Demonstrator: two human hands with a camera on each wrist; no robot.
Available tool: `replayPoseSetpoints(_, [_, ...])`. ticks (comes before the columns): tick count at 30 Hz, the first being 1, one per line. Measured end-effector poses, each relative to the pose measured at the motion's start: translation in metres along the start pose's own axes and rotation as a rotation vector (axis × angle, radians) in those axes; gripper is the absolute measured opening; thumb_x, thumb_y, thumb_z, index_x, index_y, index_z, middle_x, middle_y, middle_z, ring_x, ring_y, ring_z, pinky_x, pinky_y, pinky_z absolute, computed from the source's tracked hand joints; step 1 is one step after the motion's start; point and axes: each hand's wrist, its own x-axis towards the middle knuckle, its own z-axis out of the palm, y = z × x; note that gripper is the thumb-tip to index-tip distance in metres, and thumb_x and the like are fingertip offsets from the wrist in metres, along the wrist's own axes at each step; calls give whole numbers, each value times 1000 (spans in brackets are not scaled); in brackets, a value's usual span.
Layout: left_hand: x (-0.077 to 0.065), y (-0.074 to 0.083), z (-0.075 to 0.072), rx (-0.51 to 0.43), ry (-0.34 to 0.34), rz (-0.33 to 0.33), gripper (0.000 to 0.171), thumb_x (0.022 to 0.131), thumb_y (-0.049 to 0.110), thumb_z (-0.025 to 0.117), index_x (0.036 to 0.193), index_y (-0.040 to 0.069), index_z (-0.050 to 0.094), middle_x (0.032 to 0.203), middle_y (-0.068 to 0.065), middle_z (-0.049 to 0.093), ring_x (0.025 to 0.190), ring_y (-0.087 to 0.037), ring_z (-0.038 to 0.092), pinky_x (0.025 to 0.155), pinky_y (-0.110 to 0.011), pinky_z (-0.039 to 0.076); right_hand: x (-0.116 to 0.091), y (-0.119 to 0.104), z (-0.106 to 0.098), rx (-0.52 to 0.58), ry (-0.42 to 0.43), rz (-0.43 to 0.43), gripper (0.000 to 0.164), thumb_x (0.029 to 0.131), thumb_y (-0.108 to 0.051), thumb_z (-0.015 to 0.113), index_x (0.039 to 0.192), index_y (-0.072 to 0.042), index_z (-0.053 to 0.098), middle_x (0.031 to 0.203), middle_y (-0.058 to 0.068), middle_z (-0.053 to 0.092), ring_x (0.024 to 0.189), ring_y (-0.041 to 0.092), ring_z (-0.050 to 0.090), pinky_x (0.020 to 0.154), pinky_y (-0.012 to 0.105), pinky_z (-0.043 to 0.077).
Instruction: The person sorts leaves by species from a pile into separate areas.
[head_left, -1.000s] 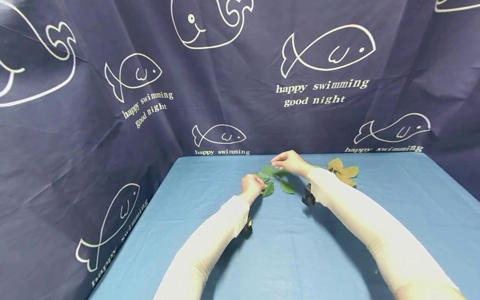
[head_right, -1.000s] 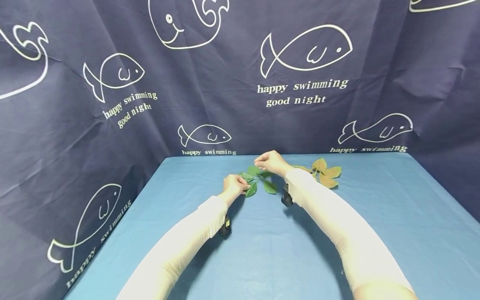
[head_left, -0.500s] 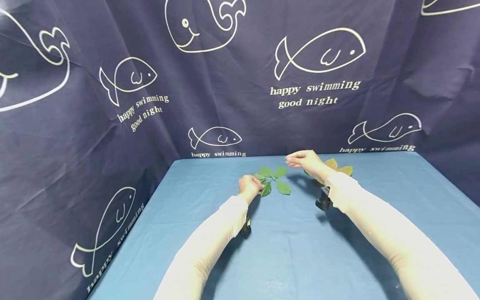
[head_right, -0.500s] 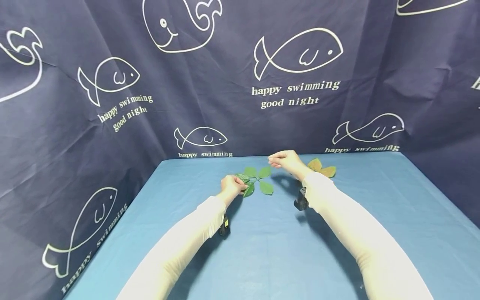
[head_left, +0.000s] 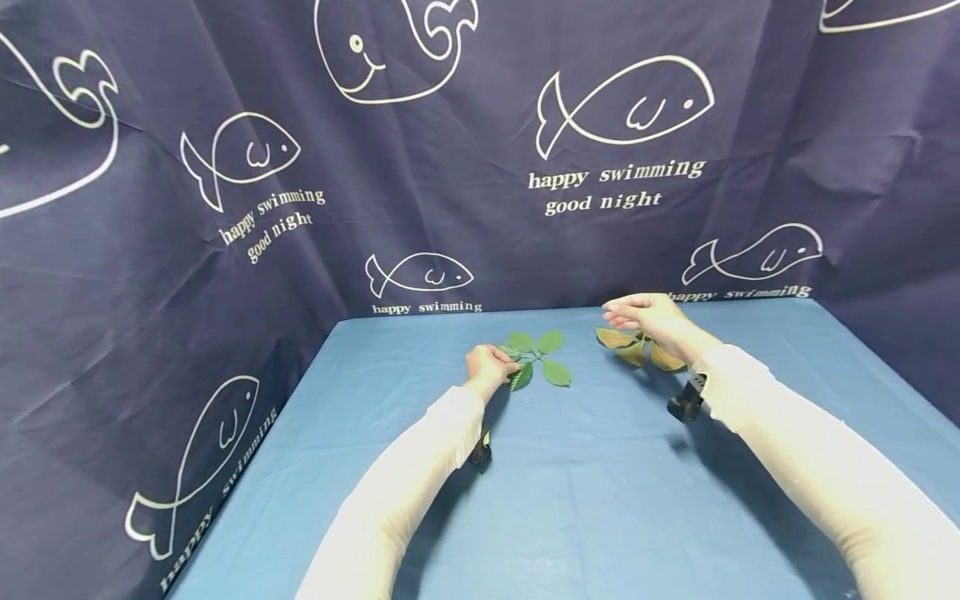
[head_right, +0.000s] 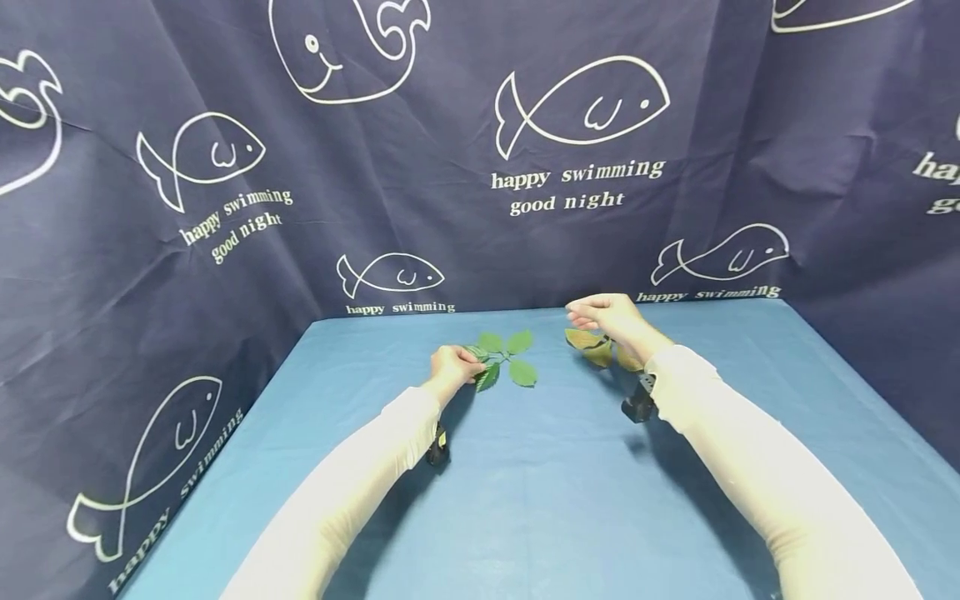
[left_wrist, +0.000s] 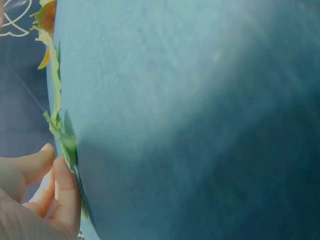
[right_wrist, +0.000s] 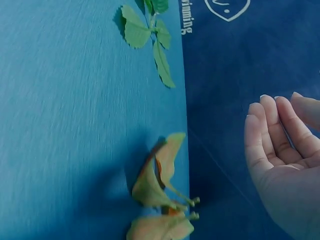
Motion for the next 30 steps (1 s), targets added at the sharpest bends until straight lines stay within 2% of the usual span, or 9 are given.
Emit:
replayPoseSetpoints(9, [9,-5,-20,36,3,47,11,75,8,81,80,2,75,82,-13,74,65,-28,73,51,-22,55,-20,-8,-15,-90,-14,13,50,100,-20,53,134,16,45,86,-23,70,86,-7,65,78,15,54])
replayPoseSetpoints(15, [12,-7,-40,76,-28,79,19,77,10,79,94,2,75,88,-13,75,71,-27,71,67,-28,57,-30,-9,-11,-141,-9,6,49,101,-22,53,134,14,47,94,-24,69,87,-11,63,77,14,52])
replayPoseSetpoints(17, [13,-9,-46,94,-46,102,25,77,9,79,101,2,73,89,-13,74,73,-27,71,71,-32,58,-33,-9,-10,-187,1,1,49,100,-23,54,134,12,49,102,-15,71,86,-11,62,77,14,52])
replayPoseSetpoints(20, [14,-11,-53,136,-63,138,33,78,10,80,108,1,72,91,-12,74,80,-26,70,80,-35,56,-38,-9,-7,-297,21,4,48,99,-28,55,132,6,54,116,5,70,86,-10,61,78,15,51])
replayPoseSetpoints(23, [12,-15,-56,180,-79,185,37,78,11,80,112,2,70,94,-12,74,88,-26,69,87,-37,53,-45,-8,-3,-404,31,9,47,98,-34,56,132,-1,58,127,18,63,97,-1,60,85,22,49])
replayPoseSetpoints(26, [9,-16,-59,210,-93,242,38,80,12,78,116,2,68,102,-14,73,96,-28,68,92,-39,52,-52,-8,0,-476,18,-15,45,99,-33,55,133,-4,58,132,19,60,113,16,59,96,33,46])
replayPoseSetpoints(30, [4,-18,-63,220,-79,326,41,82,11,76,120,2,65,112,-16,70,104,-32,66,95,-42,51,-59,-9,5,-562,1,-77,44,98,-29,56,135,-5,56,130,21,60,119,32,56,95,37,45])
